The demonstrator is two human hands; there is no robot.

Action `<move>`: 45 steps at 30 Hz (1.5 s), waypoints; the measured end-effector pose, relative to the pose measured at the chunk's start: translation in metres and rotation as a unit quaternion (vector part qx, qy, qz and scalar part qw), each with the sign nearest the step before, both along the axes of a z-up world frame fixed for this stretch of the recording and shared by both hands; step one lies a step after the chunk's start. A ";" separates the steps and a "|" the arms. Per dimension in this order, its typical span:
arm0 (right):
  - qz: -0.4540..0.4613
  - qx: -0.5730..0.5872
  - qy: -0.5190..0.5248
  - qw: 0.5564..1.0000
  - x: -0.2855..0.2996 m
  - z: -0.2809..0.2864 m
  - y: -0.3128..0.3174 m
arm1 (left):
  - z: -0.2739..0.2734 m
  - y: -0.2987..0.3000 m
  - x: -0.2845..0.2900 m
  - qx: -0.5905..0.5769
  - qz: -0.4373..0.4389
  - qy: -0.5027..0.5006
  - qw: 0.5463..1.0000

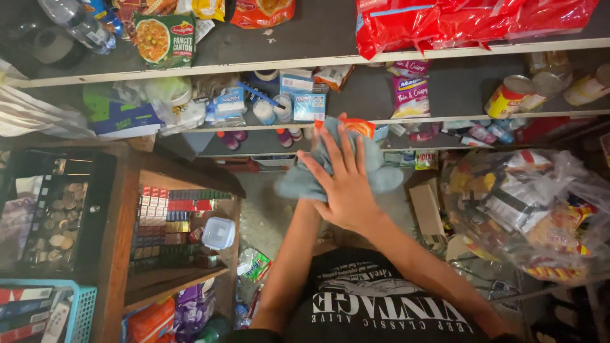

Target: Wiping dust and dirt off individual instant noodle packets using a cloth before organizing them on the shelf.

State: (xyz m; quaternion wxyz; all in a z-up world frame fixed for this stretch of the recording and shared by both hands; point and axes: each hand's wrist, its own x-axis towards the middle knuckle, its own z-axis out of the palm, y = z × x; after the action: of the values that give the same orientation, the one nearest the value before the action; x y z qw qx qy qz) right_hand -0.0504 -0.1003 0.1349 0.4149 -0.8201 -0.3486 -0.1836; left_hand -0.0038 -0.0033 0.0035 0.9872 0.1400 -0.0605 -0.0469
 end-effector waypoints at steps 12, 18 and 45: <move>-0.106 -0.032 0.095 0.989 0.051 -0.060 -0.016 | -0.051 0.020 -0.002 0.055 -0.045 0.120 0.990; 0.003 -0.145 0.009 0.989 -0.028 -0.012 0.007 | -0.010 0.013 0.026 -0.054 -0.127 -0.022 0.990; -0.056 0.090 -0.071 0.992 0.030 -0.107 -0.070 | 0.080 0.035 0.001 0.000 0.006 0.057 0.998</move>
State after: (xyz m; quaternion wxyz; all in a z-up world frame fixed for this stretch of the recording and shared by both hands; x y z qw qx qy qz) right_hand -0.0204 -0.1700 0.0279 0.4500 -0.7828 -0.3128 -0.2947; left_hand -0.0029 0.0320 0.0835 0.9893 0.1375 -0.0037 -0.0486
